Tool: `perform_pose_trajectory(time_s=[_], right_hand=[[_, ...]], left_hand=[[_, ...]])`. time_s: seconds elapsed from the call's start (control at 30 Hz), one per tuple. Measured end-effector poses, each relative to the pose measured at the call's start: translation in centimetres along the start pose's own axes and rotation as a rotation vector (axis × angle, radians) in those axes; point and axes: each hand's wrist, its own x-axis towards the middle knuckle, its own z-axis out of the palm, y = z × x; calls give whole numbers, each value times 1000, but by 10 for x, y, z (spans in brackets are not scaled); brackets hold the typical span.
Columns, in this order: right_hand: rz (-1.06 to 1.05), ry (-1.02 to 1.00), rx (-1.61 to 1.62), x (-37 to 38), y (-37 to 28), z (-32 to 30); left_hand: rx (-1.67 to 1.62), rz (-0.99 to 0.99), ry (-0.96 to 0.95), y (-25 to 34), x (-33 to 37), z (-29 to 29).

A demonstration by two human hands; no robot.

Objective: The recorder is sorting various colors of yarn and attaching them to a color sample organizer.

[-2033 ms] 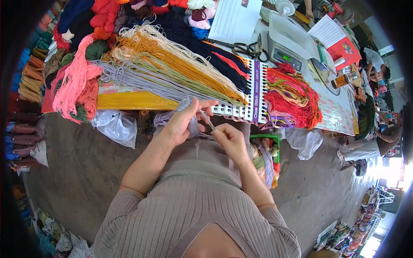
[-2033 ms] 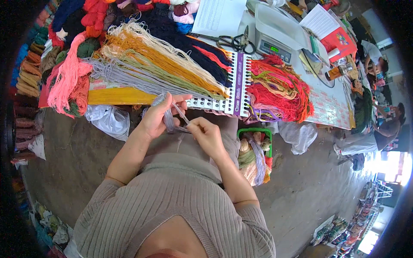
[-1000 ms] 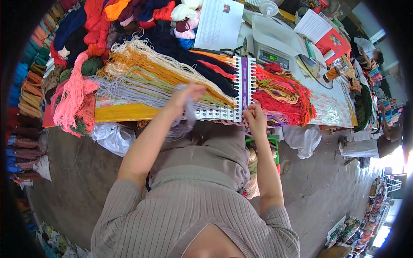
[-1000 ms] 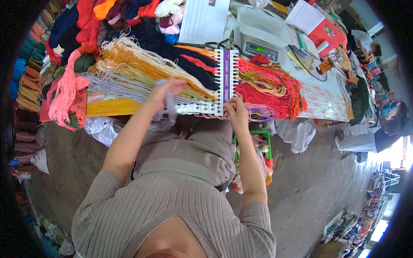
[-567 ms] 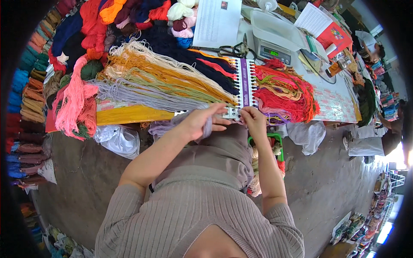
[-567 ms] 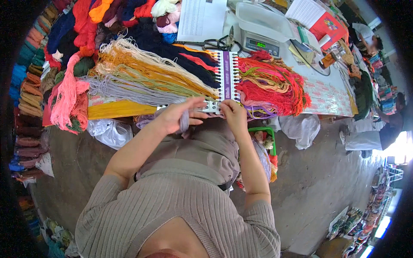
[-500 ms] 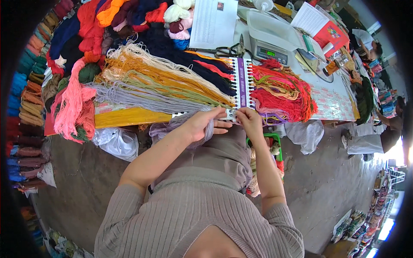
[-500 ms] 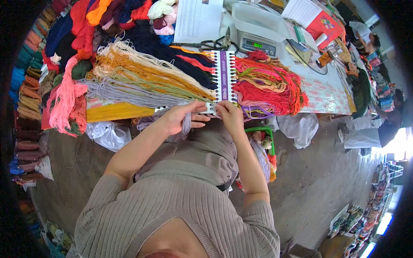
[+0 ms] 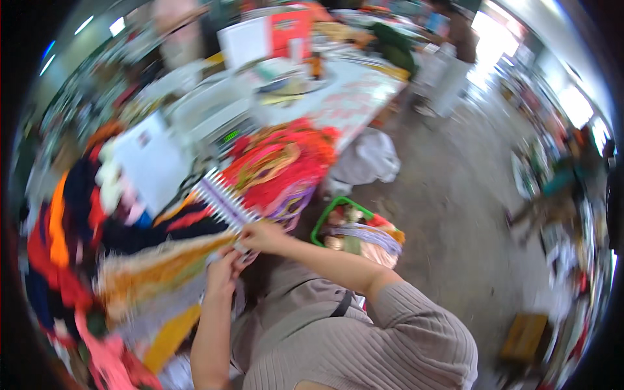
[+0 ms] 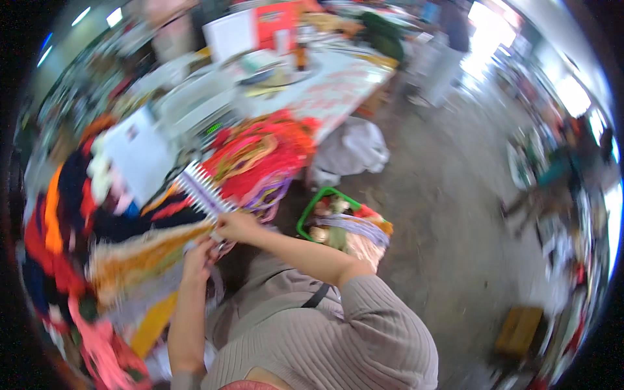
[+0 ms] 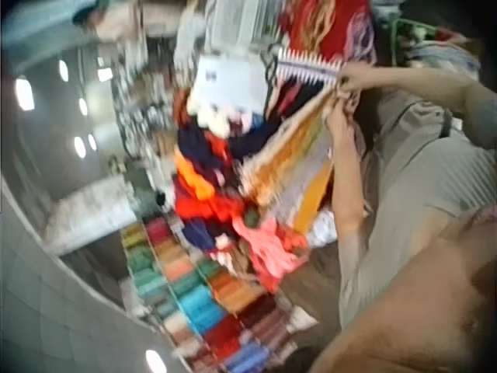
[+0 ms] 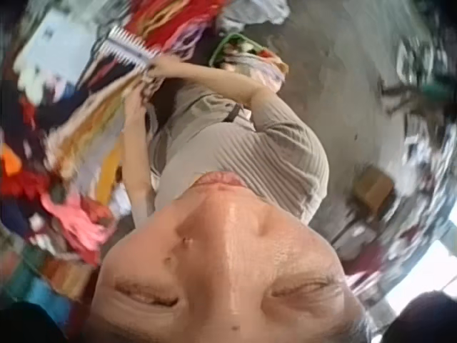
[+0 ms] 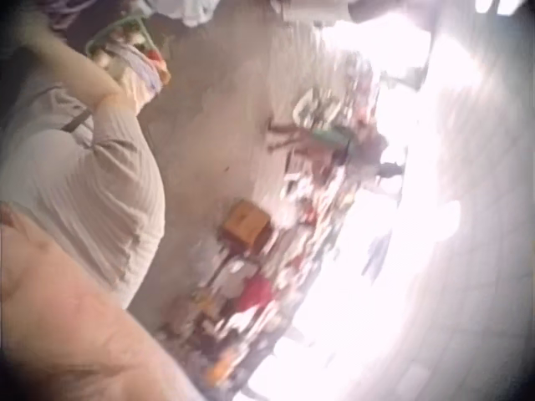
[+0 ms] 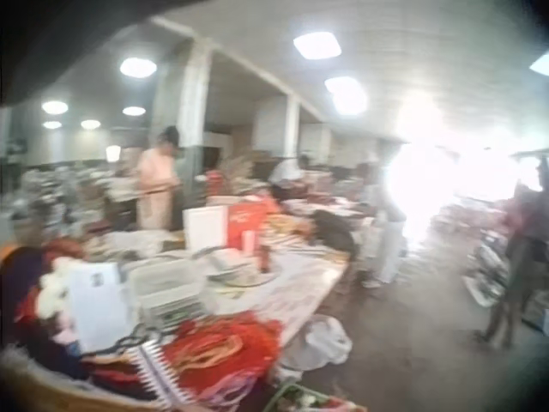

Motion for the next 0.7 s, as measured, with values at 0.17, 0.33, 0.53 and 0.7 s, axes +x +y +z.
perform_pose_trajectory(time_s=[0.17, 0.33, 0.53, 0.7], right_hand=[[-38, -110, 10, 0, -6, -16], [-10, -167, -8, -5, -15, -24], [13, -121, 65, -3, -14, -18], [-47, -18, 26, -12, -10, -8]], left_hand=[[220, -1, -26, 3, 10, 1], [424, 54, -32, 9, 17, 0], [479, 65, -16, 13, 22, -4], [598, 94, -25, 11, 21, -9]])
